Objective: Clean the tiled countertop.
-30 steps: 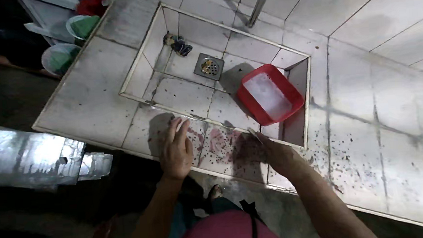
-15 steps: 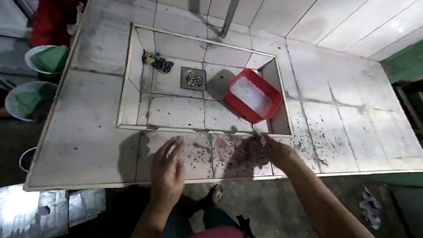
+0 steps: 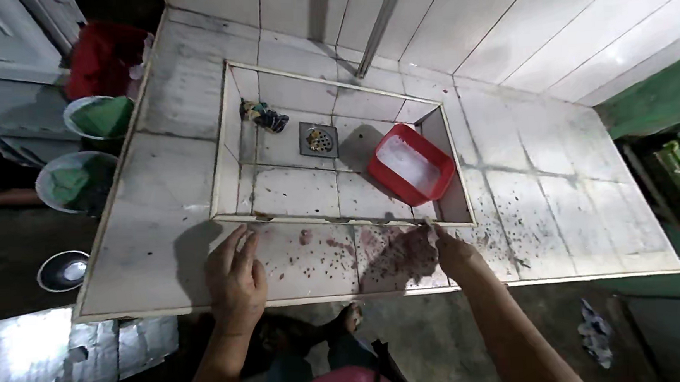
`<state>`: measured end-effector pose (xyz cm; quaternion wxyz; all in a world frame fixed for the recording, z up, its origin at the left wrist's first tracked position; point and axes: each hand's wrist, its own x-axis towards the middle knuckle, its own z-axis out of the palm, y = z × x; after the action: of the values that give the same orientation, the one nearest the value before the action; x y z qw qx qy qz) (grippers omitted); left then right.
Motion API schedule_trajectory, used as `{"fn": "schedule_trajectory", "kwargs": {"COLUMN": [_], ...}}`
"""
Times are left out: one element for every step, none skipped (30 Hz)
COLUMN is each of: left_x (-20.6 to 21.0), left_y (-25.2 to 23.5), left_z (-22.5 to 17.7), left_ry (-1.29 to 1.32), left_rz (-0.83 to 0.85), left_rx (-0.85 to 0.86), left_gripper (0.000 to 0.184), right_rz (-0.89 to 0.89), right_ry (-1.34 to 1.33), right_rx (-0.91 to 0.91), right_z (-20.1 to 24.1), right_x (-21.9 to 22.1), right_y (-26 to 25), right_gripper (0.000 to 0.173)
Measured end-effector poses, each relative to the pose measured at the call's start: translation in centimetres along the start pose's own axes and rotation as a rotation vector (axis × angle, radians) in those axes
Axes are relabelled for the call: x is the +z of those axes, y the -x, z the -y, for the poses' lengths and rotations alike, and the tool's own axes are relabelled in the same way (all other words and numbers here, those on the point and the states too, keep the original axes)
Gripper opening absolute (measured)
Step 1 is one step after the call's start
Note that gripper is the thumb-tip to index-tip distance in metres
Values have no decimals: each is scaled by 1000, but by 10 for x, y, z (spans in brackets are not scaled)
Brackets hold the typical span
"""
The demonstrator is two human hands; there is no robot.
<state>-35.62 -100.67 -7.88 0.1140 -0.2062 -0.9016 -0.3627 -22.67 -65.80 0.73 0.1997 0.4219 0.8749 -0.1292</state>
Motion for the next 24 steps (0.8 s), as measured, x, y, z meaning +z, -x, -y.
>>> {"fn": "schedule_trajectory", "kwargs": {"left_x": [1,1,1,0,-2,-3,-3,-1,0,0,0,1,1,2,2,1,0,-1,-2,-2,-1,0,0,0], "left_y": [1,1,1,2,2,2,1,1,1,1,0,1,1,2,2,2,2,2,3,3,3,3,3,3], "left_z": [0,0,0,0,0,1,1,1,0,-1,-1,-2,-2,-3,-3,-2,-1,-1,-1,0,-1,-2,-4,-5], "left_ry": [-9,-13,-13,-6,4,13,17,14,7,-3,-7,-8,-6,-5,-9,-14,-17,-13,-14,-17,-26,-40,-55,-64], "left_rz": [-7,-9,-7,7,24,37,39,34,30,25,25,27,29,23,9,-2,-5,3,15,12,9,17,37,56], "left_rx": [7,6,-3,-20,-37,-47,-42,-25,-8,6,12,14,13,11,6,-2,-13,-24,-32,-34,-35,-36,-41,-52], "left_gripper": [41,41,40,41,41,42,42,42,42,41,41,42,42,41,41,41,41,40,40,40,41,41,42,41], "right_rz": [7,16,30,56,89,113,120,116,105,94,84,79,88,108,123,136,165,193,197,202,210,227,250,270], "right_ry": [-23,-43,-81,-86,-64,-38,-6,34,64,80,79,52,4,-28,-46,-38,-11,41,84,105,128,155,179,173], "right_rx": [-21,-67,-138,-199,-231,-242,-223,-179,-130,-95,-92,-134,-204,-274,-333,-378,-398,-403,-408,-415,-425,-437,-444,-449], "right_z": [14,32,49,62,66,63,53,42,32,26,28,36,50,67,81,87,88,80,65,50,39,36,40,48], "right_x": [8,16,24,26,24,19,12,5,0,-3,-2,1,7,11,13,13,6,-3,-10,-16,-19,-21,-21,-20], "right_y": [4,9,16,22,24,23,19,14,11,9,8,12,16,20,21,20,19,17,12,6,-2,-7,-9,-10], "right_gripper": [50,50,49,49,49,50,50,50,50,50,49,49,49,49,50,50,49,49,48,47,47,48,48,49]}}
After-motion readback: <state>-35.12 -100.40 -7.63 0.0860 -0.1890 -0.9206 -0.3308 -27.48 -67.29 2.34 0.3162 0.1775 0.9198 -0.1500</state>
